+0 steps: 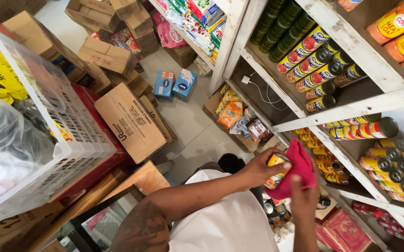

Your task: Wiping down canned food items with a cloth and organizing them on shelves.

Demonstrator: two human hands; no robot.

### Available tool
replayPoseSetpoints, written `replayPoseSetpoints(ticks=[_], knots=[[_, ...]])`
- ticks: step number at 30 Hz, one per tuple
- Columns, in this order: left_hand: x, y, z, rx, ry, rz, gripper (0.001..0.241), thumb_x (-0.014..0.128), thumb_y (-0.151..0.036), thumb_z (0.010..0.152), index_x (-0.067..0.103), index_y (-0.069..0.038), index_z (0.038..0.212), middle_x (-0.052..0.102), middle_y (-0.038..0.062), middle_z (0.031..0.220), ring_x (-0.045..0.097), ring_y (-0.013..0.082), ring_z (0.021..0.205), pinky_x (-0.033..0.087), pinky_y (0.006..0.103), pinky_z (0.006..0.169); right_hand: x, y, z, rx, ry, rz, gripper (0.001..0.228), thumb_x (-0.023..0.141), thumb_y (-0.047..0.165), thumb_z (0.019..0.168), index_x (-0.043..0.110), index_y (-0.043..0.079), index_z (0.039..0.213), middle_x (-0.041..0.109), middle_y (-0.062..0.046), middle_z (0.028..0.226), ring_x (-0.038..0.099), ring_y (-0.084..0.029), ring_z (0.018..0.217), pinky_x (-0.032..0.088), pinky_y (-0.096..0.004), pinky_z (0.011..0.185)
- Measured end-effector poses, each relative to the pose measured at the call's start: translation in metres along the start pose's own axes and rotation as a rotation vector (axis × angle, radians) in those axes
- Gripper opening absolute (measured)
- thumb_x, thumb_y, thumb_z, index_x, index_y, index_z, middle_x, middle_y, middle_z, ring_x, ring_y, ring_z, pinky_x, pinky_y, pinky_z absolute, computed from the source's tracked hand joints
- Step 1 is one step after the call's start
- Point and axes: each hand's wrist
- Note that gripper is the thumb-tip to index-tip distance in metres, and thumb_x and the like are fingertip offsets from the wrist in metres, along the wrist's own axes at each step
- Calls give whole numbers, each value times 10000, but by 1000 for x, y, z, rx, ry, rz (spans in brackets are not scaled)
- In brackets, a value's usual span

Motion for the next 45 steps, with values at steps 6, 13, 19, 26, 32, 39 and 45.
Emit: replayPoseSetpoints(ticks=[6, 13, 19, 26, 32, 39, 45], knots=[[6, 7, 13, -79, 5, -2, 413, 555, -435, 1006, 584, -163, 1316, 658, 23, 1127, 553, 81, 799, 460, 252, 636, 23, -17, -14, -270, -141, -79, 383, 464, 29, 1051, 507, -2, 1430, 520, -107, 1148, 515, -174, 915, 451, -300, 789], [-2, 84, 33, 224, -128, 359, 362, 488, -246, 957, 526, -45, 1256, 553, 153, 1242, 520, 278, 1117, 445, 385, 953, 23, -30, -16, -515, -108, -439, 577, 614, 50, 906, 543, 114, 1475, 388, -174, 1233, 416, -309, 1079, 394, -408, 842], [8, 5, 18, -30, -142, 14, 518, 310, -521, 1065, 564, -71, 1101, 527, 94, 1082, 479, 209, 946, 402, 365, 846, 28, -3, -15, -512, -12, -328, 479, 509, 105, 990, 508, 98, 1469, 337, -245, 1613, 436, -456, 1422, 502, -533, 1008], [7, 9, 7, -25, -17, -347, 545, 445, -471, 1043, 551, -79, 1406, 559, 102, 1469, 518, 191, 1282, 396, 340, 1065, 20, -8, -5, -561, 53, -386, 604, 578, 4, 960, 454, 188, 1522, 395, -249, 1635, 429, -438, 1484, 454, -526, 1150], [3, -4, 10, -21, -46, -39, 663, 283, -565, 1056, 616, -12, 1211, 652, 205, 1197, 603, 309, 1084, 491, 489, 991, 18, 3, -3, -521, 77, -281, 604, 528, -19, 982, 396, 134, 1551, 365, -246, 1640, 461, -401, 1433, 479, -487, 1134], [-10, 1, 16, -35, -306, -374, 470, 475, -492, 1005, 543, -73, 1207, 542, 69, 1176, 467, 157, 1042, 395, 312, 929, 30, 0, -24, -490, 183, -272, 567, 566, -30, 913, 491, 35, 1472, 416, -203, 1626, 446, -366, 1491, 401, -442, 1179], [-11, 20, 6, -1, -110, -213, 379, 492, -415, 1047, 571, -56, 1143, 549, 33, 1068, 478, 120, 1012, 392, 271, 926, 22, 12, -6, -551, 104, -312, 572, 591, -58, 925, 477, 2, 1483, 456, -246, 1584, 482, -387, 1450, 424, -466, 1176]])
Point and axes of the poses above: each hand's wrist, its own z-axis towards the middle knuckle, its own x-axis out of the palm, y = z × x
